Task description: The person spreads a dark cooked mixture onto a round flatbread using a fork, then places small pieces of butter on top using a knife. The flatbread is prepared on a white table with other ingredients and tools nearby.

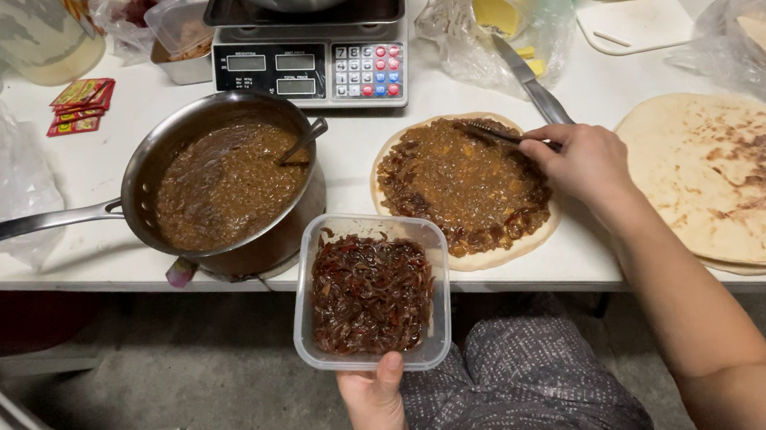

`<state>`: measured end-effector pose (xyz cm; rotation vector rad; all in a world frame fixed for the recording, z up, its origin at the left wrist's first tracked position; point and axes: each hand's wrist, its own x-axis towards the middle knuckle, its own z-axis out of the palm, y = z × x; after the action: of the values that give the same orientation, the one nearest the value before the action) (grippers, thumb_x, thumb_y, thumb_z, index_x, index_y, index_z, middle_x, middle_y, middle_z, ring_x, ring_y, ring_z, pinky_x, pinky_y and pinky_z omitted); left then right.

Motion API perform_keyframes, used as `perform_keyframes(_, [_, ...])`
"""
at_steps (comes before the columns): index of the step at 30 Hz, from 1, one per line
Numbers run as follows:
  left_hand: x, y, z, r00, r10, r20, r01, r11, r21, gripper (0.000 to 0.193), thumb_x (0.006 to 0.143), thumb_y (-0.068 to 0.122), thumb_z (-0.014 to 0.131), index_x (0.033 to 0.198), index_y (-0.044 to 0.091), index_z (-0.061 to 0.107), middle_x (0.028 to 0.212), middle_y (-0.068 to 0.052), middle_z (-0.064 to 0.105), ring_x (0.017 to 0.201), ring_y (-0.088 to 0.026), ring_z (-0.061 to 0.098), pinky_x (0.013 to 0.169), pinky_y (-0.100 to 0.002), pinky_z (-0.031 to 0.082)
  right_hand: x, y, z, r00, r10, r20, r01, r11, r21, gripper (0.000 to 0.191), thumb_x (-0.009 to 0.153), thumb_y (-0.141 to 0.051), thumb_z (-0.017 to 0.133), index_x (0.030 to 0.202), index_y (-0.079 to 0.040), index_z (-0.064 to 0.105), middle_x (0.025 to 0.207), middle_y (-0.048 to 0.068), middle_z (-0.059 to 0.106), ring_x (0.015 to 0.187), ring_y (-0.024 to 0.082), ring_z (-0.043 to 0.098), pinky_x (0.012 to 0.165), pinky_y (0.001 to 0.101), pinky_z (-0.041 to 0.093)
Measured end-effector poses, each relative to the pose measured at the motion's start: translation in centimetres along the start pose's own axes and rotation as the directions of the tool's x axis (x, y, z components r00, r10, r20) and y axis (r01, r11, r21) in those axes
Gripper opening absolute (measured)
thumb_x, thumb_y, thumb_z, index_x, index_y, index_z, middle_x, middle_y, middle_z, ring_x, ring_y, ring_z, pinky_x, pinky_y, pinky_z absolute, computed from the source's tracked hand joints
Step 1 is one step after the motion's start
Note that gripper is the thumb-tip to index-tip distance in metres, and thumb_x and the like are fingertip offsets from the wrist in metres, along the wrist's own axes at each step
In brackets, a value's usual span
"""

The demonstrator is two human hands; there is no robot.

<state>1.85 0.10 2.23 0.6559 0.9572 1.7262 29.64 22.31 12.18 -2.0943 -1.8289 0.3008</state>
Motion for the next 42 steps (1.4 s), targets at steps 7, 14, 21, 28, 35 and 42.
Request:
perform_keyframes(7, [-0.1, 0.0, 0.1, 1.0, -0.006, -0.006, 0.006, 1.0, -0.008, 0.089, 0.076, 0.032, 0.087, 0.146, -0.001, 0.042, 0.139, -0.015, 0.058, 0.128, -0.029, 0.057, 0.113, -0.046, 0.042, 0.4, -0.3, -0.2, 1.0, 0.007, 0.004, -0.007, 1.0, 0.001, 0.032, 0.094, -0.05, 0.069, 0.114, -0.028, 0.08, 0.08, 0.011, 0.076, 0.081, 0.029, 0.072, 0.081, 0.0419, 0.054])
perform_keyframes(14, [0.0, -0.3, -0.3, 1.0, -0.009, 0.013, 0.009, 1.0, -0.009, 0.084, 0.079, 0.029, 0.087, 0.144, -0.006, 0.048, 0.137, -0.018, 0.062, 0.124, -0.03, 0.06, 0.112, -0.046, 0.044, 1.1, -2.0, 0.7, 0.999, -0.051, 0.005, 0.051, 0.999, 0.008, 0.031, 0.092, -0.049, 0.07, 0.112, -0.028, 0.081, 0.087, 0.012, 0.077, 0.088, 0.031, 0.071, 0.083, 0.0432, 0.054])
perform_keyframes(21, [0.1, -0.7, -0.1, 0.997, 0.066, 0.034, -0.064, 0.996, -0.063, 0.083, 0.08, 0.025, 0.086, 0.146, -0.003, 0.044, 0.139, -0.014, 0.06, 0.125, -0.026, 0.059, 0.112, -0.043, 0.044, 0.2, -1.0, 0.0, 0.999, -0.032, -0.034, 0.032, 0.999, 0.001, 0.033, 0.094, -0.05, 0.07, 0.116, -0.028, 0.08, 0.087, 0.013, 0.077, 0.085, 0.032, 0.072, 0.082, 0.0441, 0.054])
perform_keyframes(28, [0.0, 0.2, 0.7, 0.996, 0.08, 0.037, -0.076, 0.993, -0.092, 0.086, 0.08, 0.018, 0.087, 0.147, -0.001, 0.037, 0.139, -0.015, 0.058, 0.125, -0.027, 0.06, 0.111, -0.043, 0.047, -4.3, -1.2, -3.8, 0.947, -0.316, 0.051, 0.225, 0.771, 0.596, 0.027, 0.094, -0.022, 0.075, 0.118, -0.01, 0.077, 0.096, 0.004, 0.079, 0.084, 0.011, 0.07, 0.078, 0.0278, 0.056])
perform_keyframes(35, [-0.2, 1.4, 1.3, 0.993, 0.087, 0.08, -0.083, 0.996, -0.045, 0.087, 0.08, 0.022, 0.088, 0.147, 0.0, 0.036, 0.137, -0.015, 0.057, 0.124, -0.027, 0.061, 0.109, -0.043, 0.05, -10.7, -5.5, -7.0, 0.82, -0.516, 0.247, 0.456, 0.851, 0.261, 0.031, 0.08, -0.033, 0.076, 0.106, -0.018, 0.081, 0.085, 0.008, 0.081, 0.064, 0.019, 0.076, 0.062, 0.031, 0.058])
perform_keyframes(42, [-0.2, 1.7, 1.7, 0.988, 0.114, 0.101, -0.107, 0.992, -0.072, 0.088, 0.08, 0.023, 0.09, 0.147, -0.002, 0.038, 0.137, -0.015, 0.057, 0.122, -0.026, 0.062, 0.107, -0.041, 0.052, -11.5, -8.4, -6.9, 0.782, -0.569, 0.254, 0.574, 0.817, 0.065, 0.03, 0.083, -0.039, 0.075, 0.107, -0.022, 0.082, 0.085, 0.009, 0.079, 0.07, 0.027, 0.075, 0.064, 0.0357, 0.056])
